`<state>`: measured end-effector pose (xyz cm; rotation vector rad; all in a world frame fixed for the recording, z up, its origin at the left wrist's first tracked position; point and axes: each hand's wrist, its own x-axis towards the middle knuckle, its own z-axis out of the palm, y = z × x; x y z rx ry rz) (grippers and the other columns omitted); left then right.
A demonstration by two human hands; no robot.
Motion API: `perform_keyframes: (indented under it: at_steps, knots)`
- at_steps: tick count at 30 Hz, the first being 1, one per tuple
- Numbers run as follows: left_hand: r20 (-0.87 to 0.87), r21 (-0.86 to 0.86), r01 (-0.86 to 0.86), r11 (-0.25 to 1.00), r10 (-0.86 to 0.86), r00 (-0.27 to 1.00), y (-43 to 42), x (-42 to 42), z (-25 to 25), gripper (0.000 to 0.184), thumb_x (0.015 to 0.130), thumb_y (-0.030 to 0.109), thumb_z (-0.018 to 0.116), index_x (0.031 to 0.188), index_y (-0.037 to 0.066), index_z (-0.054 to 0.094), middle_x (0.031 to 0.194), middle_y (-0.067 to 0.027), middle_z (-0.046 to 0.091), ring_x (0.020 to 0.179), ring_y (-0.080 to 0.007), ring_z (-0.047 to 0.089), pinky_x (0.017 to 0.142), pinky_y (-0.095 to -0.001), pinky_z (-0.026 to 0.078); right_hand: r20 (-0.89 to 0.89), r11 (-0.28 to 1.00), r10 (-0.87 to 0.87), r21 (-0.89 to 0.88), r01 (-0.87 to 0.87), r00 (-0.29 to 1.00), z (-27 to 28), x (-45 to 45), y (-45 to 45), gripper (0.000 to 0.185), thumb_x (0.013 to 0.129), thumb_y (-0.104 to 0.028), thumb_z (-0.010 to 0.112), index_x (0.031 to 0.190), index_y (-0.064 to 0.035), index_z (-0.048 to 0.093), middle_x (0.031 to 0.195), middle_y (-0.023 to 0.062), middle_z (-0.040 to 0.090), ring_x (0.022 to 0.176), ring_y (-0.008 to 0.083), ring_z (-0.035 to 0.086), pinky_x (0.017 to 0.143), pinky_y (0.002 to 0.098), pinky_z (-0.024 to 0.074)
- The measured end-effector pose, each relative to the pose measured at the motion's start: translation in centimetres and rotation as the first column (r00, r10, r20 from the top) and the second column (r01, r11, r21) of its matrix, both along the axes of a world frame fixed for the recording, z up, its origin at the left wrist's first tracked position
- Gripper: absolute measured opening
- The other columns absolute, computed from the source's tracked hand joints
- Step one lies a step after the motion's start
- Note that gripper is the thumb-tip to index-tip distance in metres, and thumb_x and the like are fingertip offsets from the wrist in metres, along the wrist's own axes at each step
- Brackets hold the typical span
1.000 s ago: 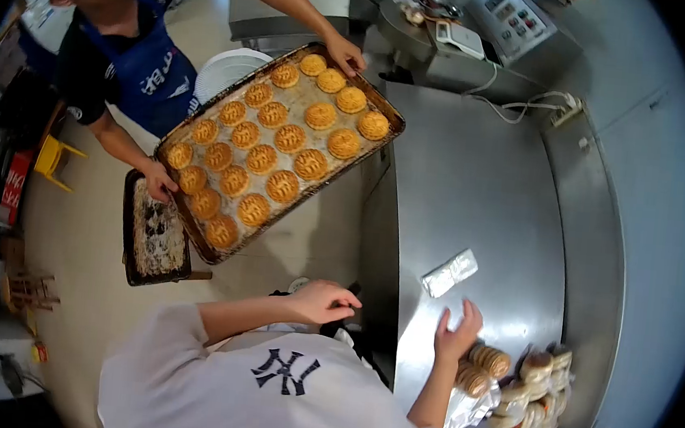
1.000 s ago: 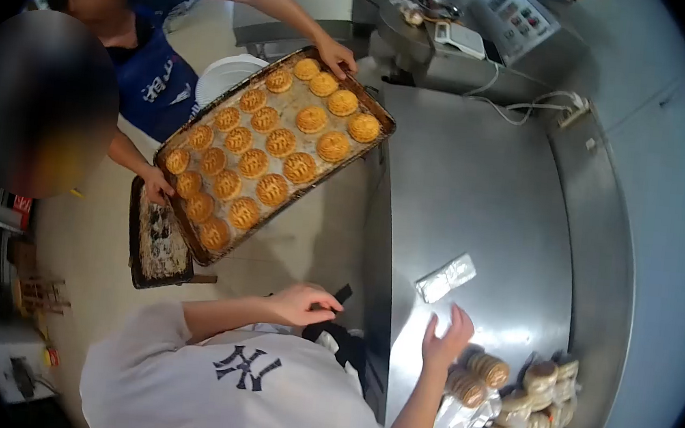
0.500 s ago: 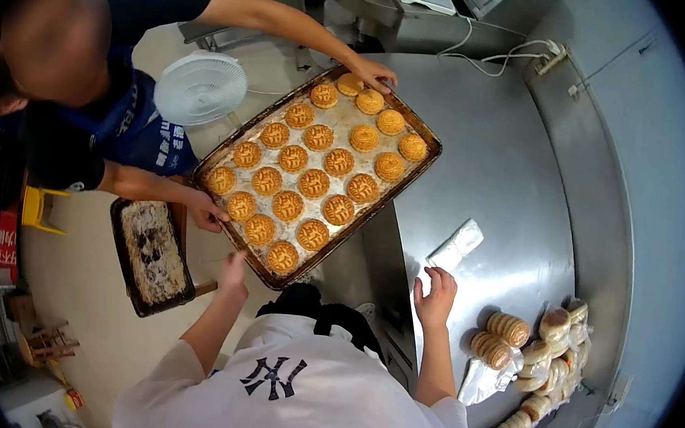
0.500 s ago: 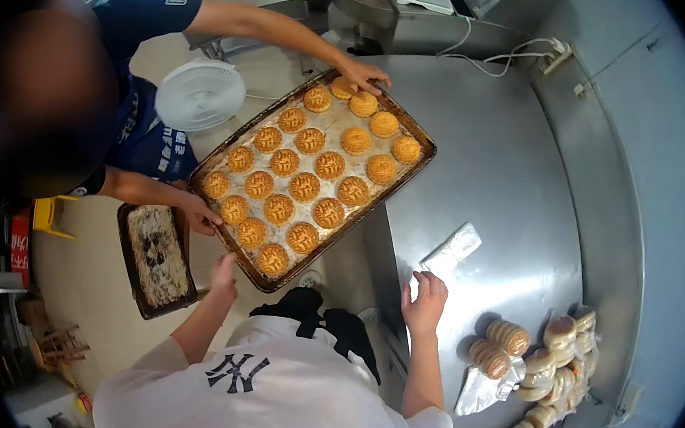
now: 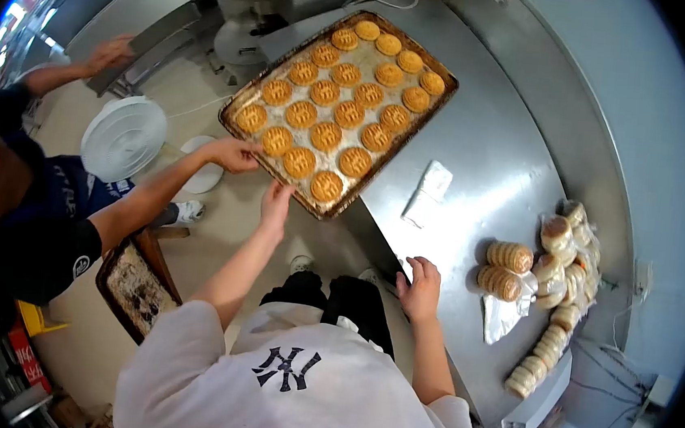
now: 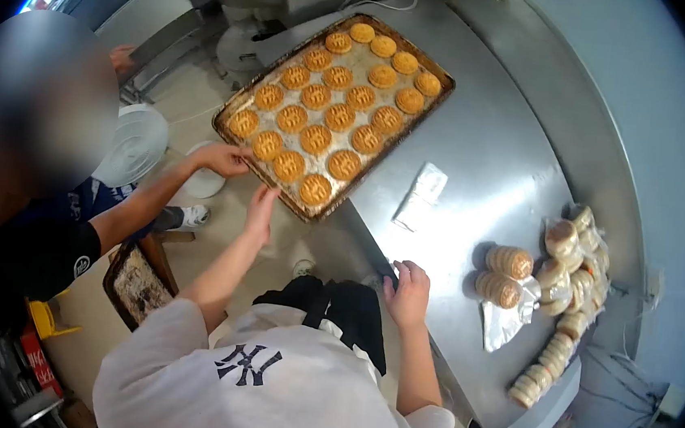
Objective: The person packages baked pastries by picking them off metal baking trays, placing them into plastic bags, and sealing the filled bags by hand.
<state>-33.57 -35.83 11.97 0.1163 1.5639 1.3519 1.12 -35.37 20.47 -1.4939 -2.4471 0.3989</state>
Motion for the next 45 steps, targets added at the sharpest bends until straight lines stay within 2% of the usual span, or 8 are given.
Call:
perform_keyframes:
  at_steps: [12,17,19,21,24,29,37,45]
  knots:
    - [-0.418,-0.021,-0.019,1.0,0.008,0.908,12.5,0.2,-2.1,0.069,0.087,0.031,0.067,0.144,0.004,0.038,0.115,-0.0093,0.057,0.1,-0.0198,0.055,0.087,-0.033,0.045,-0.106,0.657,-0.649,0.422,0.625,0.753,-7.0,25.0,-0.1,0.031,0.083,-0.012,0.065,0.109,0.0014,0.057,0.106,0.0196,0.059,0.102,0.0361,0.056,0.091,0.0429,0.0446]
    - [-0.523,-0.017,0.384,0.923,-0.335,0.784,9.2,6.3,1.6,0.028,0.094,0.026,0.06,0.083,0.001,0.066,0.068,-0.0026,0.061,0.068,-0.0108,0.057,0.065,-0.0262,0.045,-0.216,-0.05,-0.969,0.652,0.756,0.122,-7.5,38.9,2.9,0.05,0.084,-0.031,0.071,0.114,0.0059,0.056,0.108,0.0184,0.059,0.099,0.0337,0.058,0.087,0.0478,0.0474]
    - [-0.542,-0.065,0.463,0.884,-0.42,0.728,9.4,9.0,1.6,0.029,0.094,0.027,0.059,0.078,0.003,0.065,0.064,-0.002,0.059,0.063,-0.011,0.058,0.059,-0.027,0.046,-0.068,-0.535,-0.839,-0.073,0.842,-0.54,-2.9,37.1,5.5,0.059,0.084,-0.042,0.073,0.113,0.0066,0.057,0.103,0.0171,0.062,0.091,0.0315,0.062,0.076,0.0466,0.0526]
    - [-0.373,-0.072,0.465,0.882,-0.457,0.808,10.3,11.7,0.9,0.029,0.096,0.026,0.056,0.081,0.003,0.065,0.064,-0.0032,0.058,0.063,-0.0114,0.058,0.06,-0.0273,0.046,-0.23,-0.067,-0.905,-0.755,0.652,-0.359,-9.4,43.4,3.7,0.055,0.079,-0.043,0.077,0.103,0.0055,0.064,0.091,0.015,0.065,0.073,0.0274,0.064,0.062,0.0406,0.0553]
    - [-0.717,-0.089,0.669,0.738,-0.514,0.471,12.0,14.0,0.5,0.016,0.091,0.02,0.059,0.099,0.007,0.063,0.091,-0.0072,0.062,0.088,-0.0205,0.059,0.077,-0.0334,0.046,-0.033,-0.373,-0.876,-0.586,0.719,-0.481,-8.0,40.1,7.7,0.05,0.08,-0.038,0.078,0.097,0.007,0.065,0.088,0.0137,0.065,0.071,0.0237,0.063,0.061,0.0409,0.0535]
    - [-0.893,-0.44,0.667,0.601,-0.368,-0.258,17.1,13.4,3.4,0.03,0.081,0.02,0.068,0.109,0.014,0.061,0.11,-0.0044,0.056,0.11,-0.0257,0.051,0.094,-0.0435,0.037,-0.138,-0.021,-0.989,-0.235,0.972,-0.054,-10.6,45.8,6.7,0.044,0.08,-0.03,0.078,0.092,0.01,0.064,0.086,0.0109,0.067,0.07,0.0203,0.062,0.062,0.038,0.0507]
    - [-0.78,-0.602,0.59,0.538,-0.555,-0.29,24.1,7.9,1.5,0.024,0.073,0.023,0.075,0.087,0.015,0.057,0.095,-0.004,0.059,0.099,-0.0255,0.055,0.086,-0.0433,0.039,0.074,0.304,-0.942,0.603,0.737,0.328,11.0,29.6,11.9,0.02,0.08,-0.018,0.07,0.096,-0.0061,0.067,0.084,0.0161,0.068,0.078,0.0392,0.062,0.068,0.0463,0.0487]
    - [-0.79,-0.589,0.634,0.501,-0.52,-0.323,24.9,6.1,1.9,0.027,0.072,0.027,0.076,0.082,0.013,0.055,0.085,-0.0045,0.06,0.092,-0.0254,0.057,0.081,-0.0415,0.038,-0.124,0.652,-0.757,-0.207,0.73,0.642,11.7,18.3,19.0,0.036,0.08,-0.022,0.071,0.106,0.0031,0.068,0.086,0.0143,0.07,0.079,0.0206,0.065,0.077,0.0325,0.0492]
